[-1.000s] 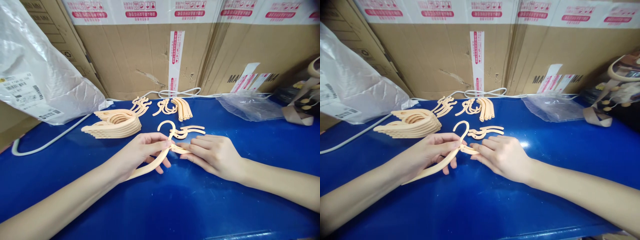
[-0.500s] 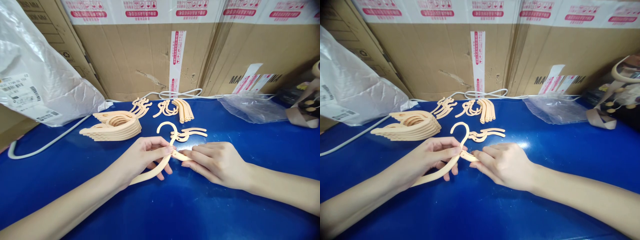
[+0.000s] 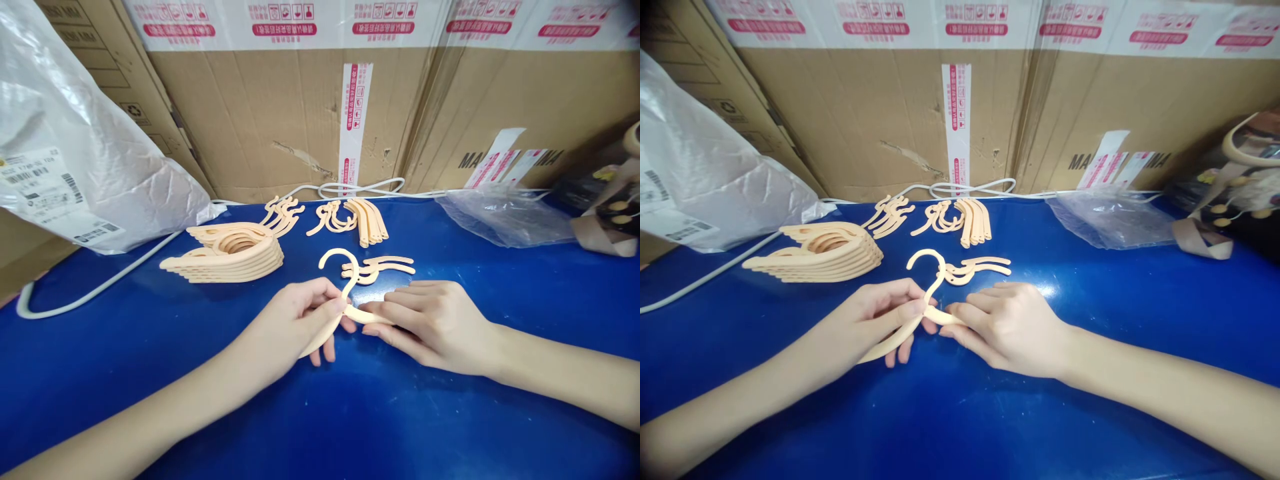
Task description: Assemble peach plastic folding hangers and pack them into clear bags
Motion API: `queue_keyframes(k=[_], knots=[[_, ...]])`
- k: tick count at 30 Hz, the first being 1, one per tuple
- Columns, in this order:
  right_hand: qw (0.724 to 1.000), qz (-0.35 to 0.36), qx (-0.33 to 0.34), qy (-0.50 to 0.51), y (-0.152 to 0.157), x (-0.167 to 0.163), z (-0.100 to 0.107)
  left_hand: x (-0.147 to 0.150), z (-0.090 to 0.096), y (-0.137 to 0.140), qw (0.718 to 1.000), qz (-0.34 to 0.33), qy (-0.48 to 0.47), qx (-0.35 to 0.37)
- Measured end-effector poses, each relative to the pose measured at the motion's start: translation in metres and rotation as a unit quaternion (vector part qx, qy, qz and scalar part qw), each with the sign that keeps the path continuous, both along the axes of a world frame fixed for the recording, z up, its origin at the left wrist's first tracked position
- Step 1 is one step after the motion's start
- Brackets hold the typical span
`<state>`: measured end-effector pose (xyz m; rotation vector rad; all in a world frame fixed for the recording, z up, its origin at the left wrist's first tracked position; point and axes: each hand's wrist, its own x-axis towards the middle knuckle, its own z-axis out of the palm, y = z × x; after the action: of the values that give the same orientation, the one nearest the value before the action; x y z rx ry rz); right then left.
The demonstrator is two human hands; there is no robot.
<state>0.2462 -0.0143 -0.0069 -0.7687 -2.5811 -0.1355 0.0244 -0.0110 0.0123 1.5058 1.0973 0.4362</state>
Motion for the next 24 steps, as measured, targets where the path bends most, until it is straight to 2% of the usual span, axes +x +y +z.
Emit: queue_keyframes(k=[2,4,7,14,20,24], knots=[[1.0,-0.003,0.01,0.015,0.002,0.0,0.001,0.0,0.0,-0.007,0.987,-0.013,0.1,0.129],[0.998,-0.02,0.034,0.039,0.003,0.0,0.003,0.0,-0.001,-0.014,0.947,-0.028,0.187,0.261],[0.993,-0.058,0.071,0.074,0.004,-0.001,0.006,-0.002,-0.006,-0.02,0.895,-0.056,0.222,0.382],[0.978,-0.095,0.139,0.121,0.0,0.002,0.008,-0.002,-0.018,-0.022,0.856,-0.048,0.198,0.474],[0.994,-0.021,0.065,0.086,0.0,0.002,0.008,-0.001,-0.014,-0.022,0.817,-0.06,0.192,0.54],[0.994,-0.02,0.008,0.111,0.002,0.001,0.01,-0.001,-0.013,-0.024,0.746,-0.121,0.178,0.63]])
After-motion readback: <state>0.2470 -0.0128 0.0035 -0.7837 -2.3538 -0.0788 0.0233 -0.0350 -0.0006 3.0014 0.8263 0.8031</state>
